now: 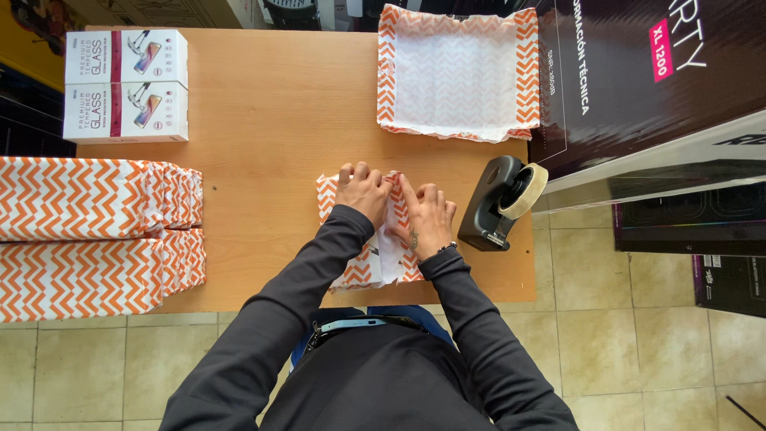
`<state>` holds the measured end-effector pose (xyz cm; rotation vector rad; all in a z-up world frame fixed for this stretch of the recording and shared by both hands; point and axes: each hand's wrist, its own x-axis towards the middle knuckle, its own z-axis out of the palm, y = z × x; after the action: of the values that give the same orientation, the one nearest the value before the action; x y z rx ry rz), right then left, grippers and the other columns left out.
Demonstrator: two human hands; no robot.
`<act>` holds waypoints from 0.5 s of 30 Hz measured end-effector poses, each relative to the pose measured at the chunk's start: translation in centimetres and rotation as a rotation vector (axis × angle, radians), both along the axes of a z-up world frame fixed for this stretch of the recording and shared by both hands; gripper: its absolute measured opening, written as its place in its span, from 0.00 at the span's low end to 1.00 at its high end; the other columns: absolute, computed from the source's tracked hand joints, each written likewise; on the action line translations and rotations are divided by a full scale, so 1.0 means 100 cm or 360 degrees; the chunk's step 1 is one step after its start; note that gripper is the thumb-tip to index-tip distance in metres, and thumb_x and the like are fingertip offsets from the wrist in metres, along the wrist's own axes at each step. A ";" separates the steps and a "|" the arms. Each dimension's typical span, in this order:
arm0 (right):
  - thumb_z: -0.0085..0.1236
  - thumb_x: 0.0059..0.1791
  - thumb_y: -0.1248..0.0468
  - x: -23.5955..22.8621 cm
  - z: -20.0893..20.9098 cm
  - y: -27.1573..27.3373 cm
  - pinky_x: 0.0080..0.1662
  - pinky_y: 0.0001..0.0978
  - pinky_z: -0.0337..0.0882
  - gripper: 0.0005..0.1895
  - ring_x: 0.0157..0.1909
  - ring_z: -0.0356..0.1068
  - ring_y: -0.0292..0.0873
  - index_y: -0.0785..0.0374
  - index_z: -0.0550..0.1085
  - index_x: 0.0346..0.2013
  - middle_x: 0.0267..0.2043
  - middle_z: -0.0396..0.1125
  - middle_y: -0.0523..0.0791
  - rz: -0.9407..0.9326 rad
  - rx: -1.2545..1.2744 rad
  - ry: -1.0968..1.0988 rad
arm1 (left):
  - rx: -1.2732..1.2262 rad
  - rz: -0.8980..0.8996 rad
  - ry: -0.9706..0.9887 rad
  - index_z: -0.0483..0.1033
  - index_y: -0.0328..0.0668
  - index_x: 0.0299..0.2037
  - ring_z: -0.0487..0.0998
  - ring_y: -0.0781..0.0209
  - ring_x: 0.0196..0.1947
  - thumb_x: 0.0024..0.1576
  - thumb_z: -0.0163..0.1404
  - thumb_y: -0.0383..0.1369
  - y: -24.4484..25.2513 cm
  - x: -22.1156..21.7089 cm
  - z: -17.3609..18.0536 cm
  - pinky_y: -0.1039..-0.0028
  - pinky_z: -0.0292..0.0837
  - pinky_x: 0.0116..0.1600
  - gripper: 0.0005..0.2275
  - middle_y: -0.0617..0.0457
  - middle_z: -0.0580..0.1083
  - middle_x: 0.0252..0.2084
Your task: The person wraps small rectangular boxes in orange and white chevron-patterned paper. They fold the paper around each box, secure it with clear tape, and place the finished packages on the table.
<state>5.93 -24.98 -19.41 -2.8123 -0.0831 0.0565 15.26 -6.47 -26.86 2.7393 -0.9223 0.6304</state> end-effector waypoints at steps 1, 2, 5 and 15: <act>0.84 0.40 0.39 0.002 -0.001 -0.001 0.63 0.55 0.61 0.69 0.61 0.64 0.54 0.40 0.57 0.92 0.60 0.59 0.44 -0.0003 0.0003 0.0003 | 0.0003 -0.0003 0.0003 0.83 0.58 0.36 0.72 0.49 0.54 0.52 0.59 0.38 0.000 -0.002 0.009 0.47 0.56 0.66 0.04 0.54 0.74 0.39; 0.82 0.45 0.43 0.005 -0.001 -0.002 0.63 0.57 0.66 0.58 0.65 0.65 0.57 0.44 0.64 0.86 0.70 0.57 0.47 0.0013 0.0077 -0.0062 | -0.0024 0.0013 0.0003 0.84 0.60 0.36 0.71 0.48 0.58 0.52 0.61 0.39 0.001 -0.004 0.017 0.46 0.55 0.67 0.04 0.56 0.73 0.43; 0.75 0.52 0.48 0.024 -0.017 -0.006 0.62 0.56 0.73 0.34 0.67 0.71 0.58 0.45 0.74 0.71 0.76 0.61 0.45 0.0001 0.0295 -0.0160 | -0.0060 0.0054 0.0095 0.85 0.62 0.37 0.73 0.49 0.61 0.52 0.64 0.44 0.010 -0.007 0.021 0.47 0.60 0.66 0.06 0.59 0.73 0.49; 0.68 0.59 0.46 0.074 -0.029 0.006 0.52 0.47 0.84 0.05 0.46 0.86 0.46 0.37 0.85 0.43 0.39 0.82 0.34 -0.0173 0.0674 0.0106 | -0.0096 0.0492 0.0981 0.75 0.67 0.53 0.89 0.45 0.46 0.59 0.57 0.52 0.018 0.004 0.034 0.53 0.78 0.56 0.15 0.59 0.79 0.44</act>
<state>13.35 -24.37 -22.30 -2.3846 0.0668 0.0949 15.69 -4.70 -23.46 2.7648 -0.3353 -0.1585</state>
